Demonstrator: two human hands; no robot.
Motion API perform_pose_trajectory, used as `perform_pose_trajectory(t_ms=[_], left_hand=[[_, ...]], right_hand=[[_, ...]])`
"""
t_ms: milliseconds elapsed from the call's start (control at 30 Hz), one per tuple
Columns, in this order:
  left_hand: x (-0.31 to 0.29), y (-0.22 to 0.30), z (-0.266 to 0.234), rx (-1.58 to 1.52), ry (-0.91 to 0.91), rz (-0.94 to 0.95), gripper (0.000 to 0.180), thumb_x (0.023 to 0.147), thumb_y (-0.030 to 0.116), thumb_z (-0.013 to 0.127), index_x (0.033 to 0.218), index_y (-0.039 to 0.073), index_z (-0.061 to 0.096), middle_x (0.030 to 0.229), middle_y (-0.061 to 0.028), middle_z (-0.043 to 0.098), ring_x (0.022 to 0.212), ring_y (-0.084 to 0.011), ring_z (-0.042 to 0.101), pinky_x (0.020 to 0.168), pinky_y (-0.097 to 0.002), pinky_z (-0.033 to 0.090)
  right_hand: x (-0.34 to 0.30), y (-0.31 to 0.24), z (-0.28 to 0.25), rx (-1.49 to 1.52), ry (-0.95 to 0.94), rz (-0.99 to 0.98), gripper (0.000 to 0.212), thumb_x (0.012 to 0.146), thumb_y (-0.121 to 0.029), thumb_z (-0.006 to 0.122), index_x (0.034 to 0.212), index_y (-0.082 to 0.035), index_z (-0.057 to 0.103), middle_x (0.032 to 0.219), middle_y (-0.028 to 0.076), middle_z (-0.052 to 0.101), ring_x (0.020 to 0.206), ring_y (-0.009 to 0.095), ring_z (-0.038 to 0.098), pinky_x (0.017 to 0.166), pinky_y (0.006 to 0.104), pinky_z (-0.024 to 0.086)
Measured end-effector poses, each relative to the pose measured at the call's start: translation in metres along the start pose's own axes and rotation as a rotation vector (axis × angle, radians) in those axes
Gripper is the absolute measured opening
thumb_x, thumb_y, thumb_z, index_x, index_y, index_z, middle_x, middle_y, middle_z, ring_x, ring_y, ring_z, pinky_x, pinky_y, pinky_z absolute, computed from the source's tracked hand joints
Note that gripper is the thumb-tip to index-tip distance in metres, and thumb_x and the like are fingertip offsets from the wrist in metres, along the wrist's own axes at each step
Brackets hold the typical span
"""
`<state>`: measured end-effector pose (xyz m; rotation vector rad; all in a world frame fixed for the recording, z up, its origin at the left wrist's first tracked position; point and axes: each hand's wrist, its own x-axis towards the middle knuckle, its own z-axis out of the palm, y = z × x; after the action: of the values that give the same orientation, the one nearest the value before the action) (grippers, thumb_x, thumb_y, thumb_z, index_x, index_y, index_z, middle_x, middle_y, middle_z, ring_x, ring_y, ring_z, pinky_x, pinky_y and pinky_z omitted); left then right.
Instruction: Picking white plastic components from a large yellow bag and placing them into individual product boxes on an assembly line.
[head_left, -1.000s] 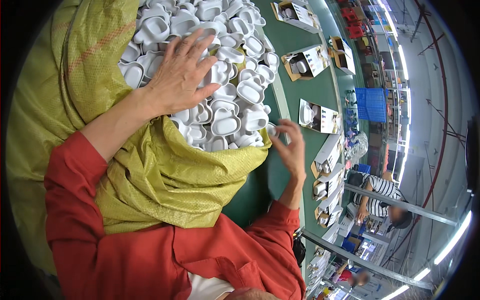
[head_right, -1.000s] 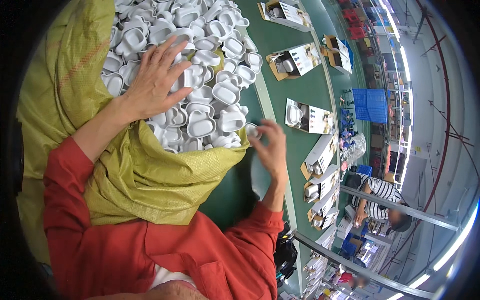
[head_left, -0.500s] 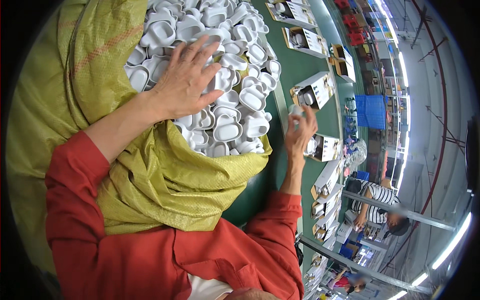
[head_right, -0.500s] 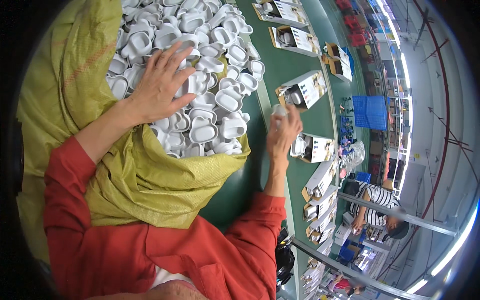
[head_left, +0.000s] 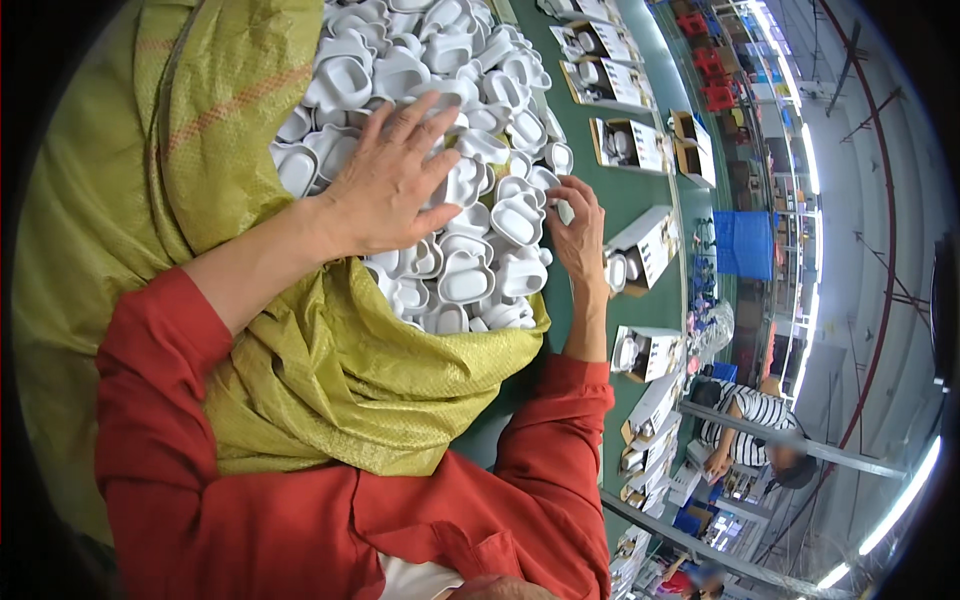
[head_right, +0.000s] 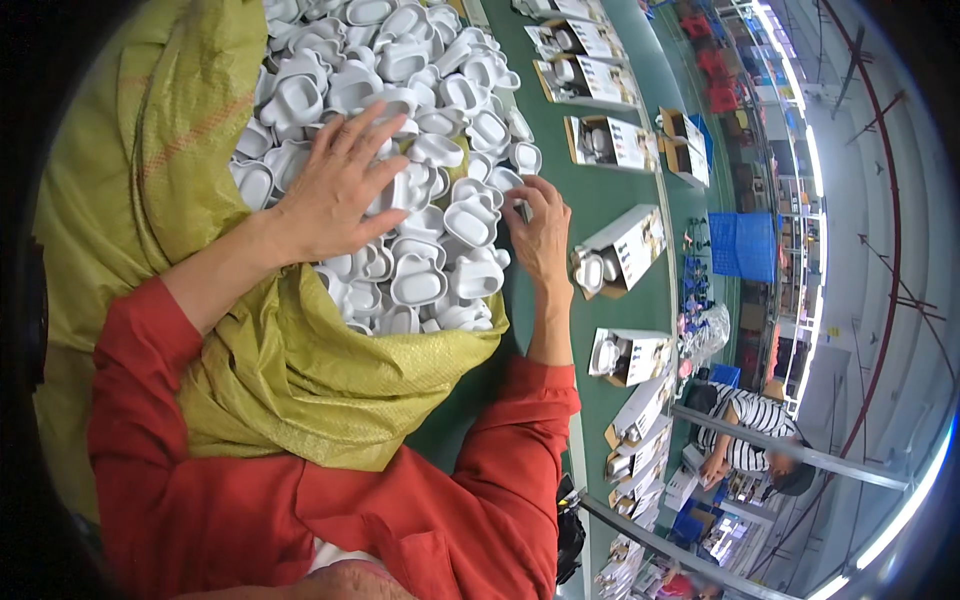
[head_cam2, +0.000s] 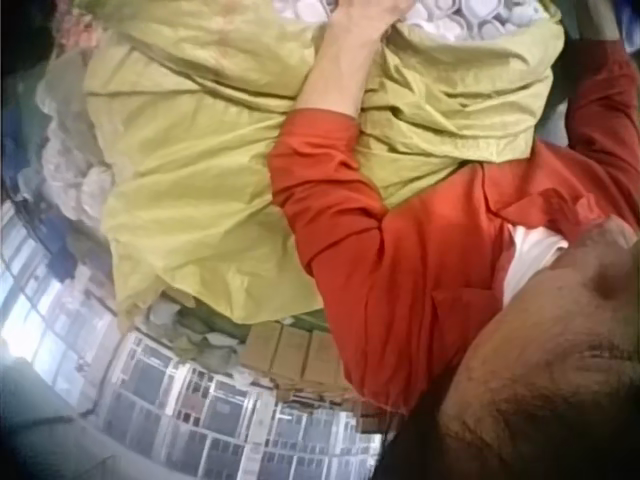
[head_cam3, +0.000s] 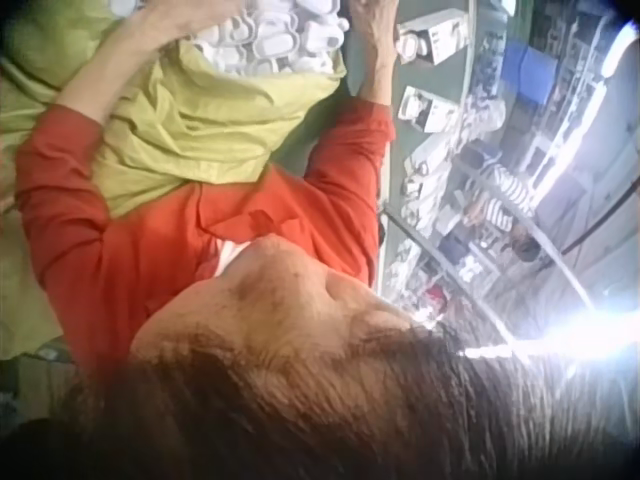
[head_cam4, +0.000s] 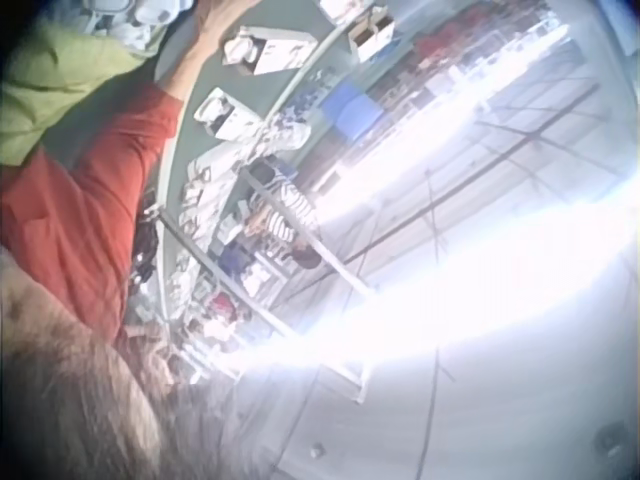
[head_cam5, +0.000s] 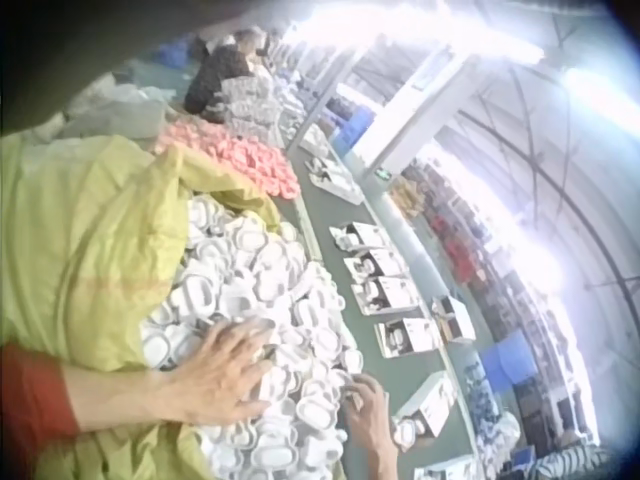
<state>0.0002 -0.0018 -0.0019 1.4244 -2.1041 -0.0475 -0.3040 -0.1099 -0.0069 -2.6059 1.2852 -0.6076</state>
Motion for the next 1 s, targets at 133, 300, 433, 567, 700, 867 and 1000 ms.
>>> perform_pose_trajectory(t_ms=[133,300,433,567,700,867,1000], left_hand=[[0.003,0.004,-0.001,-0.028,-0.047,0.018,0.056,0.087,0.044,0.067,0.123,0.001,0.061,0.152,-0.0212,0.032,0.148,-0.0382,0.018,0.115,-0.0636,0.02],[0.003,0.005,0.0,-0.099,-0.084,0.076,0.054,0.083,0.038,0.072,0.122,0.003,0.06,0.15,-0.0185,0.036,0.147,-0.0354,0.024,0.116,-0.0594,0.021],[0.008,0.009,0.0,-0.109,-0.061,0.097,0.052,0.081,0.036,0.074,0.12,0.004,0.061,0.147,-0.0173,0.039,0.146,-0.0339,0.026,0.116,-0.0583,0.022],[0.008,0.007,0.002,-0.127,-0.044,0.104,0.051,0.08,0.035,0.075,0.117,0.004,0.061,0.145,-0.0159,0.041,0.145,-0.0334,0.027,0.115,-0.0579,0.022],[0.011,0.005,0.007,-0.146,-0.049,0.108,0.05,0.082,0.041,0.071,0.116,0.005,0.062,0.144,-0.0156,0.042,0.145,-0.0327,0.027,0.116,-0.0586,0.021],[0.006,0.002,0.001,-0.116,-0.047,0.097,0.051,0.083,0.04,0.071,0.117,0.004,0.061,0.142,-0.0157,0.043,0.145,-0.0325,0.026,0.115,-0.0596,0.022],[0.006,0.001,0.003,-0.141,-0.052,0.092,0.051,0.079,0.032,0.076,0.119,0.006,0.058,0.143,-0.0147,0.042,0.144,-0.0336,0.03,0.114,-0.0584,0.024]], right_hand=[[-0.002,0.018,0.005,-0.026,0.093,0.183,0.018,0.085,-0.021,0.074,0.093,-0.005,0.072,0.112,0.014,0.065,0.102,0.035,0.062,0.088,0.0431,0.048],[0.0,0.068,-0.002,-0.041,0.35,0.293,0.018,0.085,-0.02,0.075,0.087,-0.002,0.073,0.111,0.017,0.062,0.104,0.032,0.06,0.09,0.0404,0.047],[0.012,0.116,-0.023,-0.121,0.349,0.421,0.034,0.083,-0.04,0.074,0.089,-0.006,0.076,0.123,0.013,0.061,0.118,0.032,0.053,0.1,0.0443,0.04],[0.005,0.141,-0.022,-0.611,0.234,0.493,0.036,0.085,-0.044,0.067,0.092,-0.01,0.078,0.126,0.009,0.061,0.122,0.033,0.05,0.102,0.0506,0.034],[-0.009,0.135,-0.018,-0.783,0.459,0.365,0.022,0.083,-0.027,0.071,0.098,-0.011,0.075,0.127,0.012,0.059,0.122,0.031,0.05,0.101,0.0487,0.031],[0.011,0.066,0.0,-0.019,0.109,0.072,0.019,0.087,-0.011,0.065,0.104,-0.002,0.068,0.117,0.017,0.066,0.11,0.034,0.061,0.098,0.0429,0.045],[-0.001,0.059,-0.003,0.016,-0.017,0.254,0.017,0.09,-0.008,0.061,0.102,0.002,0.067,0.119,0.018,0.065,0.113,0.037,0.059,0.1,0.0421,0.045]])
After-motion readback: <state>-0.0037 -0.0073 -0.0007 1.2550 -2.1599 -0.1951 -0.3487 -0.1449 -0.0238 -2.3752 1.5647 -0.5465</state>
